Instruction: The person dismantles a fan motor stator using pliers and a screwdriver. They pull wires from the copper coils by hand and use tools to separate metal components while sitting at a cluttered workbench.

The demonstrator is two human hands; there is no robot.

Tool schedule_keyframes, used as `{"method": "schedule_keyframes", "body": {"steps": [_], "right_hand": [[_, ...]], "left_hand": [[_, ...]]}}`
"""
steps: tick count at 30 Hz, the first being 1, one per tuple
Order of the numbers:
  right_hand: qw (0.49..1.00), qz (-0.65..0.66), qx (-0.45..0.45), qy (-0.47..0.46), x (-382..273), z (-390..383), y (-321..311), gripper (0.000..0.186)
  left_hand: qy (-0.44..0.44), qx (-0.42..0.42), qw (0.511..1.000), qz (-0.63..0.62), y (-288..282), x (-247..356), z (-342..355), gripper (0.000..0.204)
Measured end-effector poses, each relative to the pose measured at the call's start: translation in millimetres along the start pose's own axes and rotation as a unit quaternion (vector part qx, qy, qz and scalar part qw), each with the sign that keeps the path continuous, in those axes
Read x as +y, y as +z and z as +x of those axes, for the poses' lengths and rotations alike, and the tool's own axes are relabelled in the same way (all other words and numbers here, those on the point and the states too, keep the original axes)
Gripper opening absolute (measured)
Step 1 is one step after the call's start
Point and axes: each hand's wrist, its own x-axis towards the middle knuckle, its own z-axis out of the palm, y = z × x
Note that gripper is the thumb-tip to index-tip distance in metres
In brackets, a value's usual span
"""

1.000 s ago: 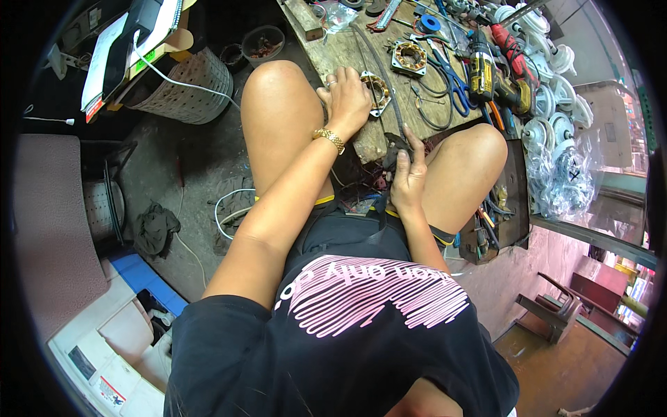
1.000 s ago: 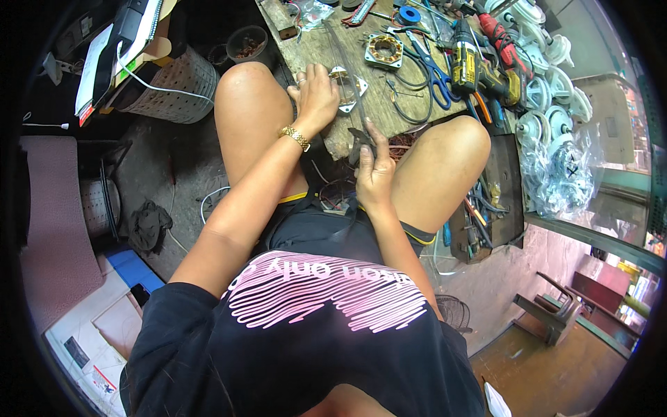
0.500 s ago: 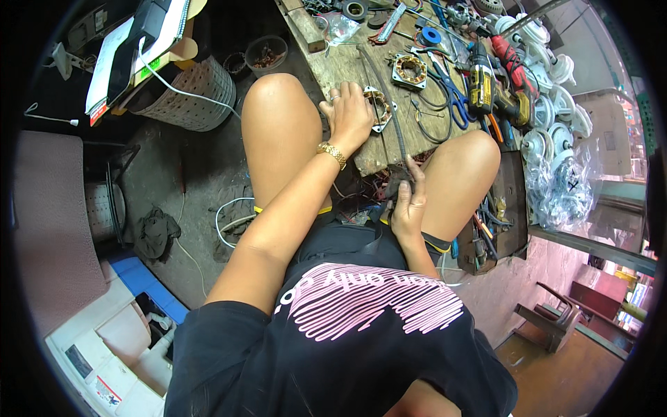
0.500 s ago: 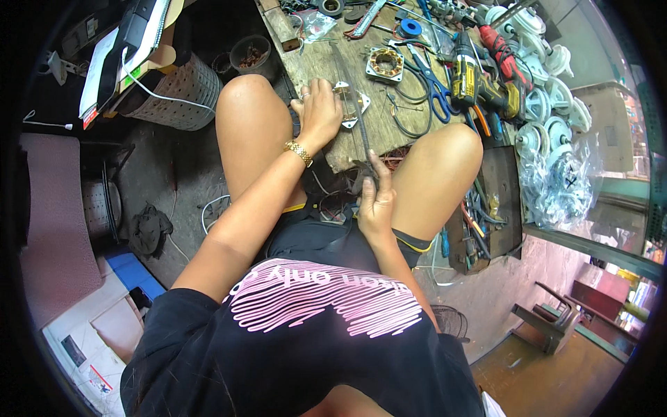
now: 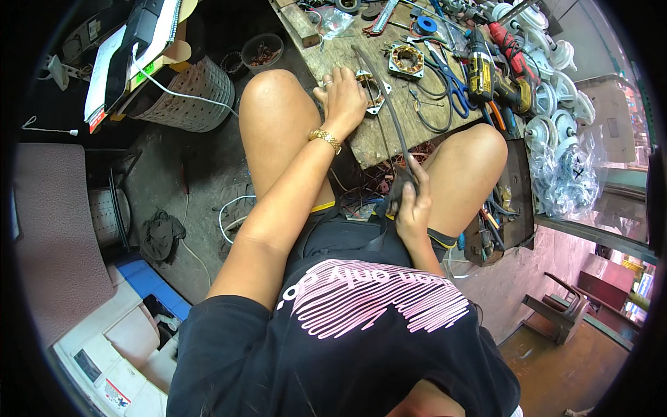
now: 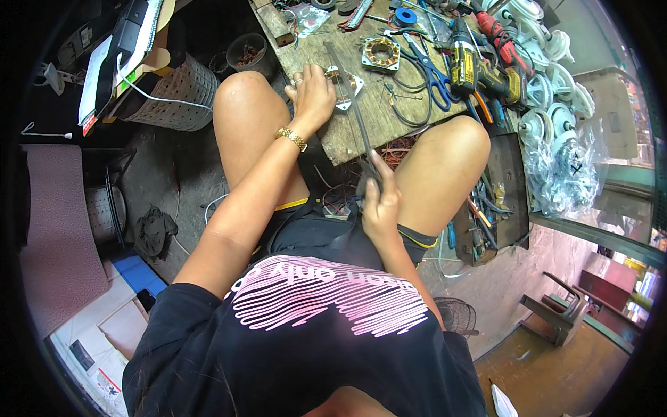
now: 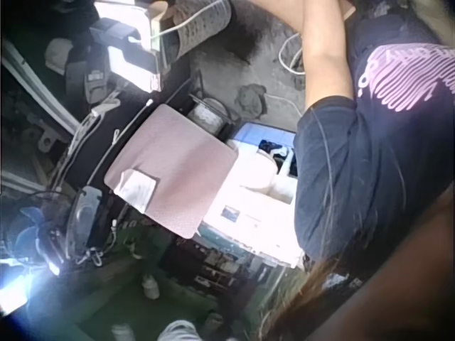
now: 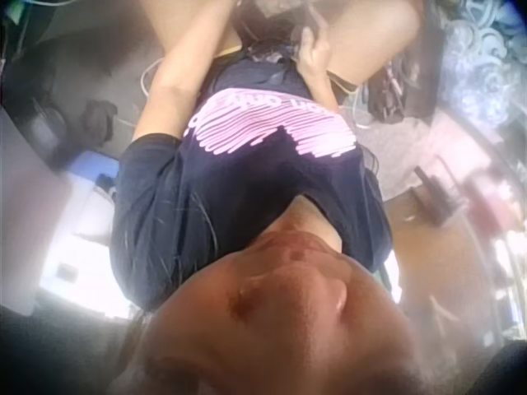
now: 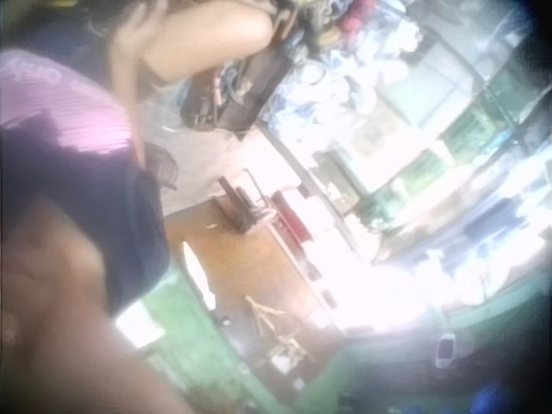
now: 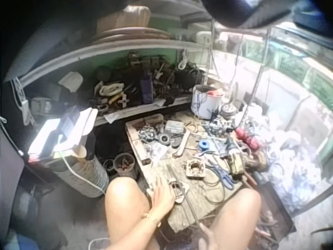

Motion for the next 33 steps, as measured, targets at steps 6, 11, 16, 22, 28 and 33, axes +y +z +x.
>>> {"method": "schedule_keyframes", "body": {"steps": [6,11,16,22,28,33], "right_hand": [[1.0,-0.006,0.004,0.008,7.7,72.8,25.9,0.04],[0.997,-0.053,-0.003,-0.057,5.9,9.1,1.7,0.043],[0.999,-0.012,-0.007,0.038,5.1,9.8,0.6,0.042],[0.997,-0.035,0.029,-0.054,13.3,69.6,22.6,0.041],[0.999,0.015,0.01,0.028,0.8,24.3,4.3,0.041],[0.992,0.084,0.024,0.086,5.7,11.8,3.2,0.043]], "left_hand": [[0.008,-0.001,1.0,-0.028,3.1,12.6,4.0,0.027],[-0.011,0.01,1.0,-0.021,3.8,7.4,0.6,0.029],[0.01,0.011,1.0,-0.017,2.2,2.7,-2.5,0.026],[0.006,0.026,0.999,-0.023,8.8,3.6,5.0,0.024],[0.003,0.037,0.998,-0.041,12.6,6.6,-3.9,0.025],[0.026,0.031,0.999,-0.03,11.1,5.0,-7.2,0.024]]}}
